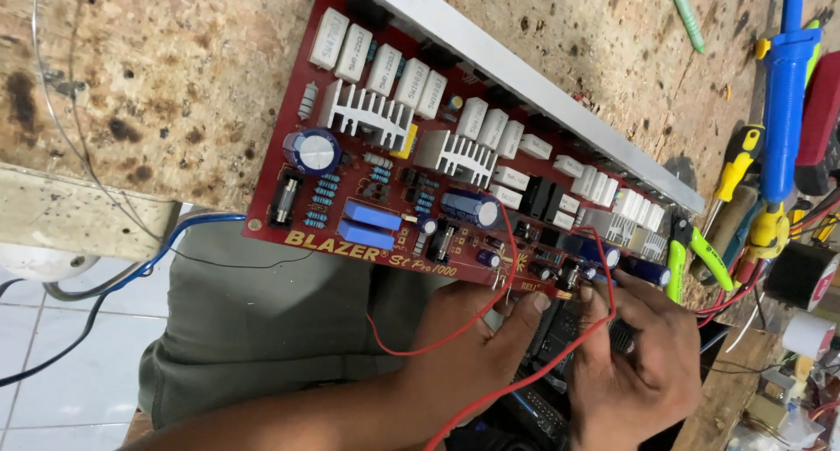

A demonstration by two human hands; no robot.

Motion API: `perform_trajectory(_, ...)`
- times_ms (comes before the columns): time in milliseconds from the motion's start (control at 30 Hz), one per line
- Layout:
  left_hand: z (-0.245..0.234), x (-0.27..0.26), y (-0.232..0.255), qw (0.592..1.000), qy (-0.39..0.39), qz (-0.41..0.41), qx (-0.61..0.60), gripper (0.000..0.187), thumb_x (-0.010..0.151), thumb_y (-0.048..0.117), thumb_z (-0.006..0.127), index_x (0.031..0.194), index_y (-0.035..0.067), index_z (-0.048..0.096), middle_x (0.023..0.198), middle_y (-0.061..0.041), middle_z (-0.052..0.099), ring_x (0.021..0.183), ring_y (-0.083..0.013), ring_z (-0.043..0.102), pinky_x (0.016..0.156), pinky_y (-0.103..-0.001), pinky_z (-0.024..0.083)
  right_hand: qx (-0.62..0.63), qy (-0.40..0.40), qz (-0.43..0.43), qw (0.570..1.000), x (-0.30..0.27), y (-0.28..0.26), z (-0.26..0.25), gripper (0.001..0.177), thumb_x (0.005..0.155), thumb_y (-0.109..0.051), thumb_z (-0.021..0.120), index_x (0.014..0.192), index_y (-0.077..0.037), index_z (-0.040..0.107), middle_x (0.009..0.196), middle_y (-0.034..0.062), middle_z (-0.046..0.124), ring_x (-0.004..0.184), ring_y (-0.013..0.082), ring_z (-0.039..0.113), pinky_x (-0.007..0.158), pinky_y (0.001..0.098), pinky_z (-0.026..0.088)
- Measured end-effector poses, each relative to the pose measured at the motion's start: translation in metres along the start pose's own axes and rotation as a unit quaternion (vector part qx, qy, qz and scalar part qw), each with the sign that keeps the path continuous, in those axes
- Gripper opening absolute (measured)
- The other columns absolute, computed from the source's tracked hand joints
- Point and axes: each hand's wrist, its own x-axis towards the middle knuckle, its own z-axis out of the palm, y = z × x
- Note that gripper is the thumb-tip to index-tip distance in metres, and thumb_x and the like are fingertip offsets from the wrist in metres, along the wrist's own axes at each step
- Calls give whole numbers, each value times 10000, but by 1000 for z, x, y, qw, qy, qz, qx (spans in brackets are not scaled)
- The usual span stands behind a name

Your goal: The person works on a red circuit board, using wire cutters to trim red wires and a soldering iron to apply solder to the board's connections. They flip the board over to access the underside and continue soldering.

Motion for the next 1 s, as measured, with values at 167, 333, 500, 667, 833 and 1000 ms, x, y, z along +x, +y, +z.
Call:
perform_trajectory(167, 1, 0, -2, 1000, 14, 21, 4, 259, 993, 341, 556, 939, 144, 715, 784, 18, 714, 726, -143, 672, 656, -350, 493, -57, -23, -39, 997, -3, 1, -4, 95, 1063, -3, 705, 1083, 90, 708, 1171, 278, 651, 1126, 387, 668, 1018, 453, 513)
perform_trajectory(333, 5, -2, -5, 999, 14, -34, -12, 226, 994, 349, 592, 926, 148, 671, 762, 18, 641, 638, -93, 531, 483, -353, 409, -29, -8, -117, 993, -4, 22, 1, 150, 1030, -1, 710, 1116, 121, 711, 1077, 288, 613, 1044, 417, 657, 1011, 522, 598)
perform_trajectory(500, 1, -3, -4, 999, -8, -51, 7, 253, 999, 386, 566, 996, 189, 725, 663, 28, 585, 381, -109, 380, 421, -367, 320, -13, -5, -145, 989, -2, 28, 3, 146, 1032, -52, 680, 1077, 79, 725, 1001, 266, 641, 994, 398, 632, 1018, 566, 633)
perform_trajectory(667, 4, -5, -6, 990, 67, -34, 121, 476, 889, 614, 532, 815, 196, 747, 587, 31, 655, 588, -130, 647, 619, -334, 497, 0, -4, -72, 997, 3, 34, -20, 44, 1061, 56, 647, 1100, 76, 650, 1134, 255, 707, 1121, 364, 701, 1035, 453, 571)
perform_trajectory(833, 3, -3, 9, 973, 71, -201, 87, 399, 878, 524, 654, 737, 166, 760, 603, 37, 664, 603, -63, 550, 626, -303, 461, 24, -7, -183, 983, 64, 66, -20, 193, 1114, 21, 585, 1257, 131, 656, 1231, 296, 676, 1174, 445, 622, 1064, 523, 461)
perform_trajectory(1000, 9, -1, 2, 986, 104, -126, 42, 361, 927, 388, 628, 812, 117, 838, 702, -11, 831, 521, -58, 559, 494, -312, 379, 30, -144, -190, 971, 119, 79, -2, 304, 1009, -69, 683, 1286, 53, 659, 1248, 199, 674, 1203, 385, 573, 1066, 468, 397)
